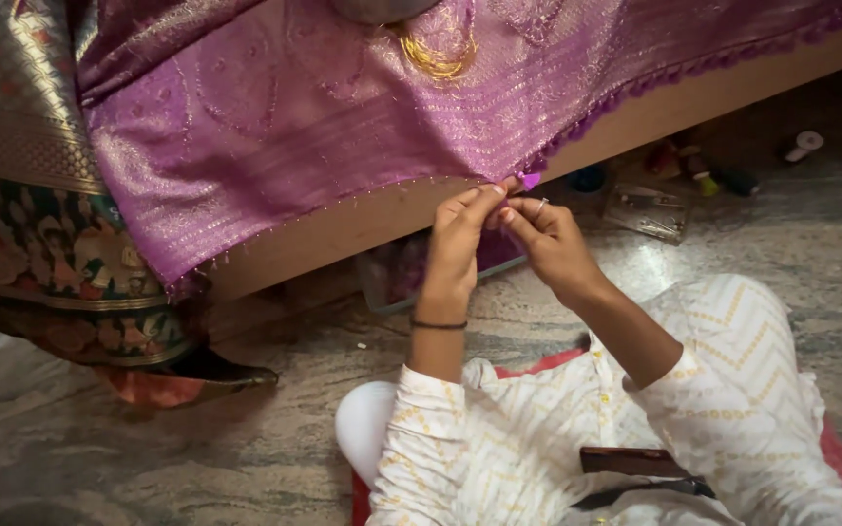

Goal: Tying and cutting purple decorative fringe tassels onto the edge of a purple fabric cover.

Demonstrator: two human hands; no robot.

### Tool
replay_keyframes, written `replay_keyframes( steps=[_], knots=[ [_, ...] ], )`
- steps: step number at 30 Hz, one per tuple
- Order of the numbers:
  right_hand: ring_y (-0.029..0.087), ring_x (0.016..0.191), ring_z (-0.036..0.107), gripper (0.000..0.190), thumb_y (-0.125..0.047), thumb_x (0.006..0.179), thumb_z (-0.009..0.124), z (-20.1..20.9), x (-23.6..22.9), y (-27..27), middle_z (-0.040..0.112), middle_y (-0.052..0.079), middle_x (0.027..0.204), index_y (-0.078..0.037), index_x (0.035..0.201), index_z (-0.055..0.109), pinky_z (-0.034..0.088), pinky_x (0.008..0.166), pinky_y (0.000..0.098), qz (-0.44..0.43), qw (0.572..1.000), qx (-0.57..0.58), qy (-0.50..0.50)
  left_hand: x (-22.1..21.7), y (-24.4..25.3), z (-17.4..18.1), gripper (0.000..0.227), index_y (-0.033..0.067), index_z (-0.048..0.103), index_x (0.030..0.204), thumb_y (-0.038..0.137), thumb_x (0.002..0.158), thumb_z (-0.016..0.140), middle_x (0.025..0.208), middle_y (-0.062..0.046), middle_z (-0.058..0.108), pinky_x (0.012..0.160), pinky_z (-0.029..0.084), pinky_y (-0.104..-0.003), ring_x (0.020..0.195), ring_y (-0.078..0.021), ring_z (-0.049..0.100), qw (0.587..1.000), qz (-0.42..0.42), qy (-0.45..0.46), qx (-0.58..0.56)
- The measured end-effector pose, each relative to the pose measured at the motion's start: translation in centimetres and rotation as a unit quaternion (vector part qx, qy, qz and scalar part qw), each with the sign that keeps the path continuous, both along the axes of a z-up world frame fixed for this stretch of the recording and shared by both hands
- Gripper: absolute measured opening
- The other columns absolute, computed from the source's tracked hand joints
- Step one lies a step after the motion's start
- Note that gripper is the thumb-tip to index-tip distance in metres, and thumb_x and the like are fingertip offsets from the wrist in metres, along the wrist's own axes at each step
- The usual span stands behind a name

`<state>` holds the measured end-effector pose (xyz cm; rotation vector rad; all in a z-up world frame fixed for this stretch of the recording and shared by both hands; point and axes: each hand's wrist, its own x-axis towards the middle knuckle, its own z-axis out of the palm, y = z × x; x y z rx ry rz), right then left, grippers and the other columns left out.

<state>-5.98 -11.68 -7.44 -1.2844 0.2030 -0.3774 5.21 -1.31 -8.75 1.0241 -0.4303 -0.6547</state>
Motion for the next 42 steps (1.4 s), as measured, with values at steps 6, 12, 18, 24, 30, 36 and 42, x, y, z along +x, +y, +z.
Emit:
replay_keyframes(
  steps=[6, 12, 18, 24, 30, 36, 42],
  knots=[
    [0.010, 0.092, 0.066, 0.019, -0.006, 0.093, 0.064, 4.6, -2.6, 0.5, 0.068, 0.000, 0.101, -0.002, 0.112, 0.067, 0.054, 0.080, 0.0237, -0.153, 0.969, -0.194, -0.011, 0.0, 0.7, 2.4, 0.023, -0.0054, 0.075, 0.111, 0.012, 0.097, 0.067, 0.112, -0.014, 0.076, 0.093, 0.054, -0.028, 0.097, -0.0160, 0.071, 0.995, -0.045, 0.067, -0.061],
    [0.025, 0.106, 0.061, 0.018, -0.002, 0.093, 0.075, 9.0, -3.1, 0.4, 0.066, 0.009, 0.108, -0.008, 0.110, 0.075, 0.051, 0.091, 0.0370, -0.280, 0.835, -0.464, -0.094, 0.0, 1.0, 4.0, 0.025, -0.0029, 0.075, 0.113, 0.014, 0.097, 0.066, 0.107, -0.013, 0.076, 0.084, 0.057, -0.033, 0.093, -0.0206, 0.073, 0.992, -0.060, 0.105, -0.034],
    [0.026, 0.107, 0.056, 0.018, -0.005, 0.094, 0.077, 8.8, -2.1, -0.4, 0.066, 0.008, 0.107, -0.013, 0.109, 0.081, 0.048, 0.090, 0.0389, -0.263, 0.820, -0.501, -0.091, -0.7, 1.2, 4.6, 0.022, 0.0018, 0.071, 0.111, 0.018, 0.097, 0.067, 0.102, -0.010, 0.075, 0.082, 0.064, -0.046, 0.089, -0.0220, 0.075, 0.988, -0.082, 0.125, -0.029],
    [0.028, 0.113, 0.055, 0.016, -0.007, 0.091, 0.081, 9.1, -2.0, -0.3, 0.066, 0.007, 0.112, -0.011, 0.106, 0.079, 0.046, 0.098, 0.0421, -0.261, 0.784, -0.553, -0.112, -1.0, 1.7, 5.7, 0.023, 0.0028, 0.071, 0.111, 0.021, 0.098, 0.066, 0.099, -0.010, 0.074, 0.082, 0.065, -0.046, 0.088, -0.0216, 0.074, 0.987, -0.089, 0.130, -0.028],
    [0.029, 0.120, 0.051, 0.014, -0.011, 0.092, 0.080, 8.9, -1.5, 0.1, 0.061, 0.006, 0.121, -0.010, 0.104, 0.072, 0.037, 0.105, 0.0469, -0.246, 0.760, -0.591, -0.112, -1.3, 1.8, 5.8, 0.021, 0.0055, 0.071, 0.111, 0.021, 0.098, 0.067, 0.100, -0.007, 0.074, 0.080, 0.062, -0.041, 0.090, -0.0193, 0.072, 0.981, -0.084, 0.168, -0.053],
    [0.028, 0.126, 0.049, 0.014, -0.014, 0.091, 0.078, 8.6, -2.0, 0.7, 0.060, 0.007, 0.126, -0.010, 0.101, 0.070, 0.031, 0.107, 0.0467, -0.241, 0.748, -0.608, -0.110, -1.0, 1.5, 5.0, 0.020, 0.0054, 0.072, 0.111, 0.020, 0.096, 0.070, 0.102, -0.007, 0.074, 0.082, 0.061, -0.037, 0.092, -0.0184, 0.072, 0.979, -0.069, 0.182, -0.051],
    [0.026, 0.122, 0.056, 0.010, -0.011, 0.091, 0.075, 6.5, -2.5, -0.9, 0.062, 0.008, 0.120, -0.010, 0.101, 0.072, 0.044, 0.104, 0.0465, -0.228, 0.822, -0.515, -0.082, -2.2, 0.8, 4.0, 0.021, 0.0027, 0.072, 0.113, 0.018, 0.102, 0.064, 0.106, -0.006, 0.076, 0.075, 0.057, -0.029, 0.088, -0.0138, 0.071, 0.998, 0.006, 0.063, 0.018]
  ],
)
